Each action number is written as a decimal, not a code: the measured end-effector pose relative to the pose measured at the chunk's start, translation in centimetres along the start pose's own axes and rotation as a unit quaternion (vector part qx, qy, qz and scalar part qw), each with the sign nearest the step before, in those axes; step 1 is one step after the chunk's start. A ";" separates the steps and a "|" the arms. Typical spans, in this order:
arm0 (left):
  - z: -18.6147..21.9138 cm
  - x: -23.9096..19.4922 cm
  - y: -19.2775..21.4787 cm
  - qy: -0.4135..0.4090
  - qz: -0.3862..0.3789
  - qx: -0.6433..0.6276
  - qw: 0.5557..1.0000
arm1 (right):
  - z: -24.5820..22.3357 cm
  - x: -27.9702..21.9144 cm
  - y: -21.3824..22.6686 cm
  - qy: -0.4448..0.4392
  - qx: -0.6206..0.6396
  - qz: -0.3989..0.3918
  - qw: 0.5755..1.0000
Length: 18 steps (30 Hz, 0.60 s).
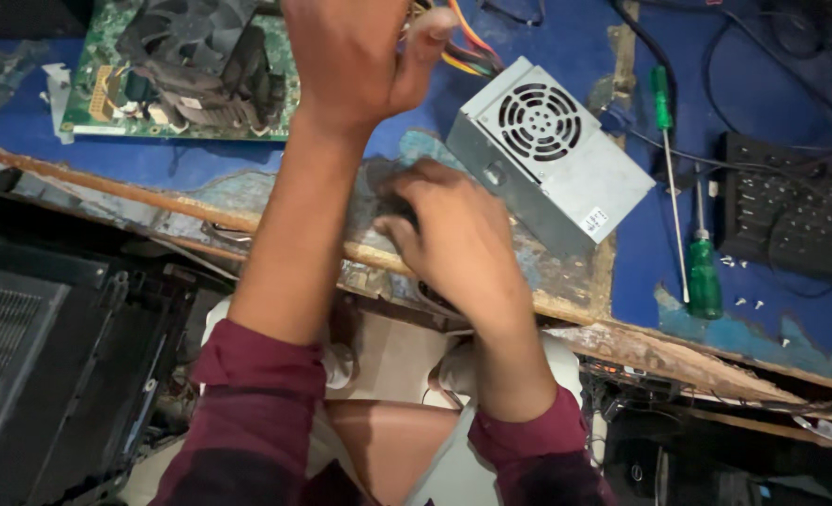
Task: The person uses a green-handled screwdriver to remove screws from a computer power supply unit. They rotate the unit to access different sides and continue unscrewing fasteners while seated at a workbench.
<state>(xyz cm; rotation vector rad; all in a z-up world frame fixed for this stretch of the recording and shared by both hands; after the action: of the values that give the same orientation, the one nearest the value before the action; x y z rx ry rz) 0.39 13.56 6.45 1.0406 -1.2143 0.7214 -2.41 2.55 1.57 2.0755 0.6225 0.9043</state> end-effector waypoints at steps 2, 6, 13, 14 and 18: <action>0.9 0.8 -0.8 -0.008 -0.045 -0.056 0.997 | -0.8 -0.7 1.7 0.025 -0.027 0.003 0.999; 3.3 1.2 -3.0 -0.039 -0.140 -0.140 0.979 | 0.6 -4.0 8.0 0.029 0.016 0.123 0.992; 3.2 -0.9 -7.1 -0.001 -0.282 -0.160 0.946 | 10.1 -9.0 14.2 -0.083 -0.065 0.155 0.982; 3.2 -1.0 -7.1 -0.002 -0.285 -0.156 0.946 | 10.8 -9.2 13.5 -0.081 -0.075 0.126 0.986; 3.0 -1.0 -7.0 -0.012 -0.300 -0.143 0.943 | 12.2 -10.2 11.3 -0.082 -0.099 0.101 0.987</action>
<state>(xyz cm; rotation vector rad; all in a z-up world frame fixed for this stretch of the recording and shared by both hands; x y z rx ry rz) 5.21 8.20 3.80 1.0956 -0.9117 0.0546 1.95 -16.49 1.23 2.0313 0.2289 0.8590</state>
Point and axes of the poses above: each hand's wrist, its own x-axis towards the middle knuckle, its own y-axis out of the back of the hand, z = x × y, the point moved 10 cm from there along x, towards the middle knuckle, and after that the axes turned 3 degrees about z, right-handed, at the moved point
